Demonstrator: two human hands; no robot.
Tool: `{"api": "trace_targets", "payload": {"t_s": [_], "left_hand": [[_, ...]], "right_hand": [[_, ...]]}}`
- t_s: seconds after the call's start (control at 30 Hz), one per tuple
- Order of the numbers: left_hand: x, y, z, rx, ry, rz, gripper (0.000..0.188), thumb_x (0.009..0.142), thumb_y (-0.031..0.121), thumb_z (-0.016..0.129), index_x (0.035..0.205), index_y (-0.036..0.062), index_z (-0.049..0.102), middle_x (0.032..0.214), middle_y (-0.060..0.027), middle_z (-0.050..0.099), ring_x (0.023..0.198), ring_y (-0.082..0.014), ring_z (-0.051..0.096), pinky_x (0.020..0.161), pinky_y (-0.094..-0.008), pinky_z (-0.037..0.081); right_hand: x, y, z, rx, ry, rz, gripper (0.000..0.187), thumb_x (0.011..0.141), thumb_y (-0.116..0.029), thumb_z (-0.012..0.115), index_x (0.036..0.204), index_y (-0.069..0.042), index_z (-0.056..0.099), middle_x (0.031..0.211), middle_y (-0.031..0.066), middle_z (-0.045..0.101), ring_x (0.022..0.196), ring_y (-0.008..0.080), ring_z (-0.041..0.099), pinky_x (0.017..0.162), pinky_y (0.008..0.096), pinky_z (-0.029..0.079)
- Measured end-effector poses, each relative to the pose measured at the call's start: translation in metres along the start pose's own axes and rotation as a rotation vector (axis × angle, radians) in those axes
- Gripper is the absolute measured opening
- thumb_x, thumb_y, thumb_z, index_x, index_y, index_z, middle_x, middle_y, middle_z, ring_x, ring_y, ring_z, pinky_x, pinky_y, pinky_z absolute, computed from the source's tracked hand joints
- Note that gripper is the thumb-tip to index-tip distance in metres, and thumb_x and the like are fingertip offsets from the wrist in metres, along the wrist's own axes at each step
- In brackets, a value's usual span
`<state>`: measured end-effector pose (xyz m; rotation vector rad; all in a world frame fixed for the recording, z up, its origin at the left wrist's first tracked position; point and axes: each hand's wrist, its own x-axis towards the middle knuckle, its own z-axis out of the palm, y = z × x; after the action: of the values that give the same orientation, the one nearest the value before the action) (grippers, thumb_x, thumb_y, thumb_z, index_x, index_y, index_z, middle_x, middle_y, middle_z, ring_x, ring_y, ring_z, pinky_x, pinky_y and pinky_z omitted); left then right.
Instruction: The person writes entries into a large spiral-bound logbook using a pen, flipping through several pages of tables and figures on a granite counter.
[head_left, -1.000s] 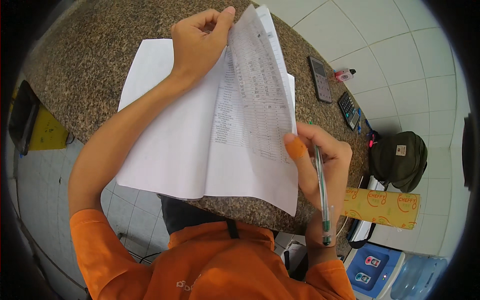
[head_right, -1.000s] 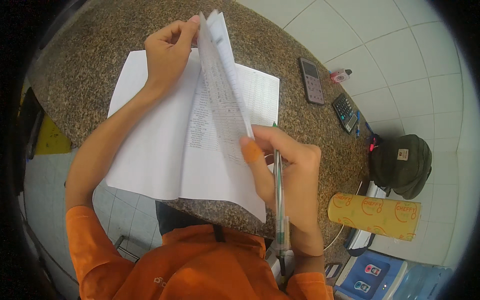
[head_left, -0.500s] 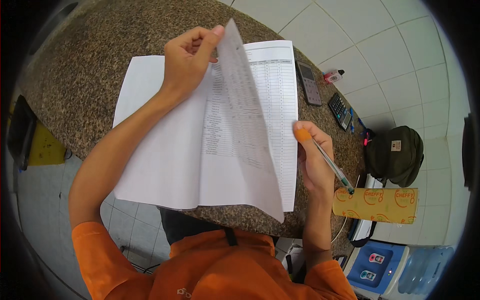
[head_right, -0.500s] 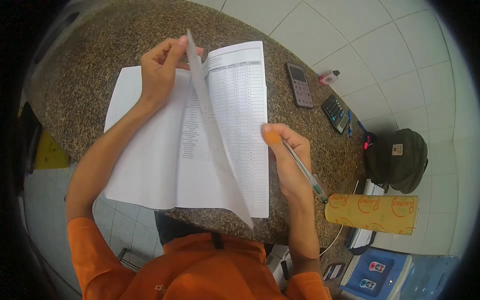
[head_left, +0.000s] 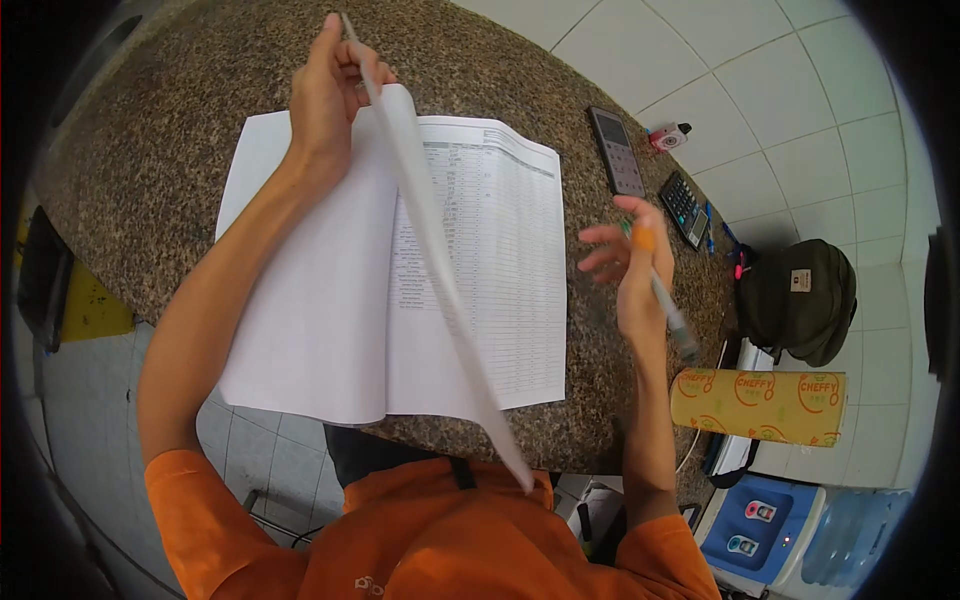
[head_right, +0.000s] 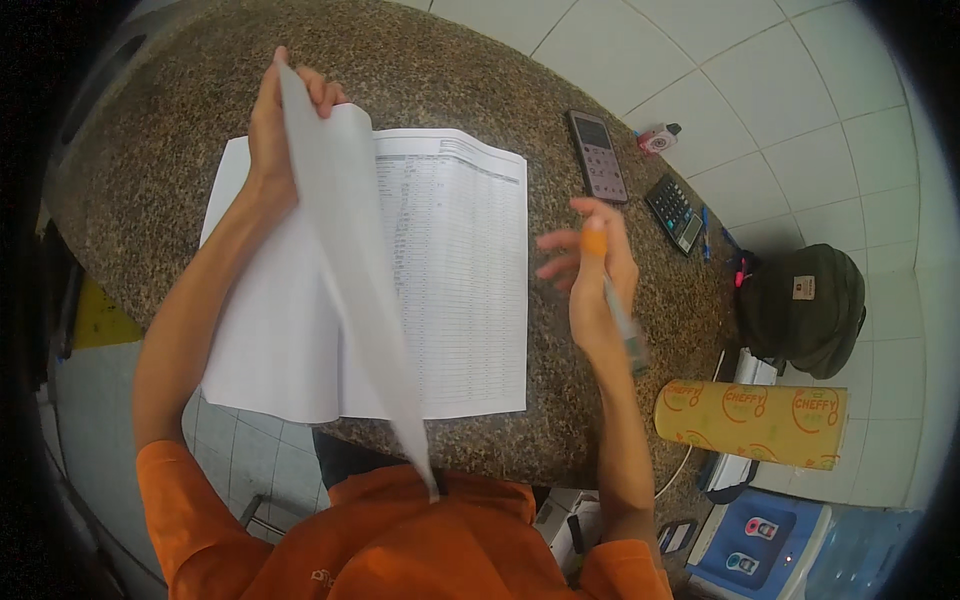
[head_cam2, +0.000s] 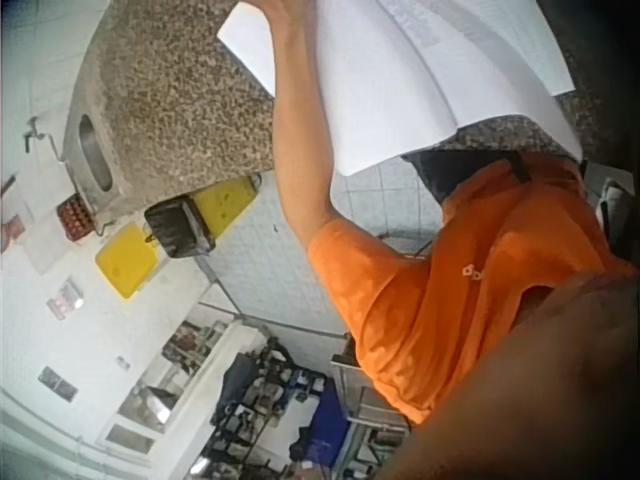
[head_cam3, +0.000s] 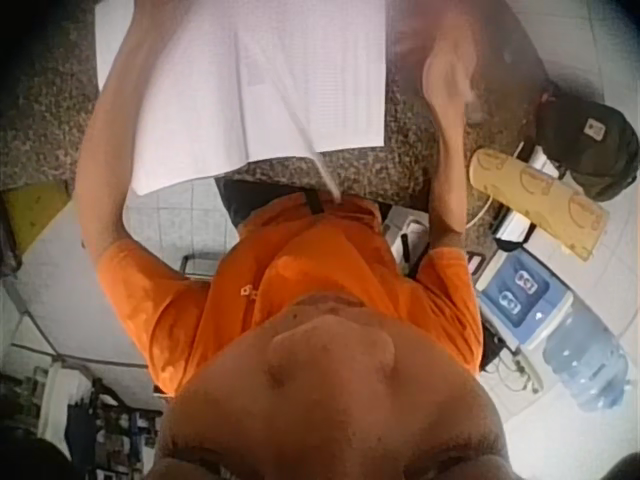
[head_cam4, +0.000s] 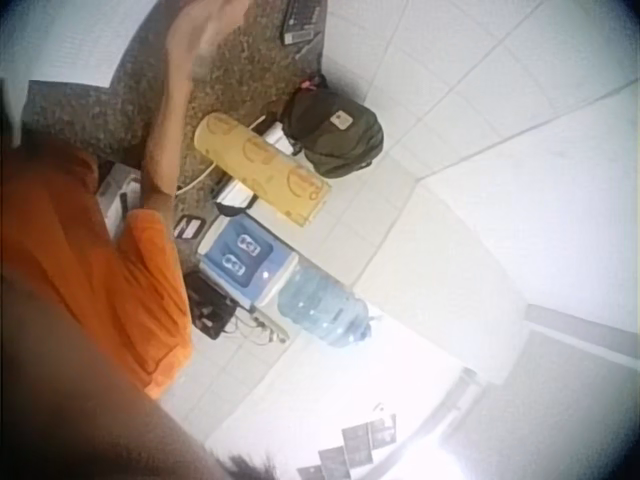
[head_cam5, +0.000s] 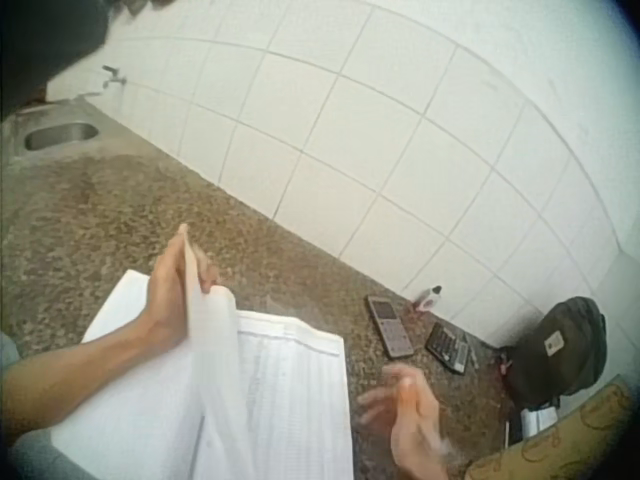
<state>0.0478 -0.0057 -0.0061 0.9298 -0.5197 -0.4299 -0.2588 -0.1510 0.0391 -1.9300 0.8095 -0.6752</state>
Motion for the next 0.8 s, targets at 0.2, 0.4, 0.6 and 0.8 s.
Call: {"api": "trace_targets", "payload": {"t_s": [0.2, 0.4, 0.6, 0.8], "left_hand": [[0.030, -0.017, -0.047, -0.260, -0.184, -0.059, 0.063, 0.109, 0.049, 0.035, 0.060, 0.0121, 0.046, 0.065, -0.0064, 0.052, 0.078, -0.0205, 0.055, 0.076, -0.0351, 0.050], [0.039, 0.006, -0.085, -0.687, -0.395, -0.417, 0.061, 0.109, 0.046, 0.032, 0.066, 0.0090, 0.055, 0.101, -0.0204, 0.073, 0.122, -0.0342, 0.061, 0.113, -0.0366, 0.048], [0.051, 0.098, -0.068, 0.303, 0.008, -0.175, 0.049, 0.106, 0.041, 0.043, 0.134, 0.0054, 0.061, 0.138, -0.0171, 0.062, 0.130, -0.0317, 0.056, 0.113, -0.0472, 0.042], [-0.046, 0.048, 0.065, 1.144, -0.920, 0.240, 0.040, 0.095, 0.024, 0.065, 0.124, -0.0028, 0.062, 0.134, -0.0238, 0.060, 0.115, -0.0414, 0.063, 0.102, -0.0425, 0.050]], "right_hand": [[0.049, -0.004, 0.045, 0.445, -0.476, -0.076, 0.068, 0.105, -0.066, 0.021, 0.127, -0.007, 0.046, 0.094, 0.0148, 0.070, 0.073, 0.0199, 0.069, 0.061, 0.0285, 0.054], [0.073, 0.015, 0.100, 0.564, -0.324, 0.100, 0.077, 0.102, -0.071, 0.017, 0.125, -0.003, 0.045, 0.106, 0.0213, 0.066, 0.086, 0.0254, 0.071, 0.069, 0.0343, 0.060], [0.085, 0.029, 0.071, 0.607, -0.214, 0.052, 0.070, 0.105, -0.065, 0.026, 0.117, -0.002, 0.055, 0.086, 0.0128, 0.069, 0.073, 0.0181, 0.069, 0.061, 0.0280, 0.056], [0.104, 0.001, 0.053, 0.398, -0.166, 0.048, 0.029, 0.101, -0.025, 0.065, 0.090, 0.001, 0.069, 0.077, 0.0086, 0.070, 0.062, 0.0100, 0.064, 0.056, 0.0228, 0.052]]}}
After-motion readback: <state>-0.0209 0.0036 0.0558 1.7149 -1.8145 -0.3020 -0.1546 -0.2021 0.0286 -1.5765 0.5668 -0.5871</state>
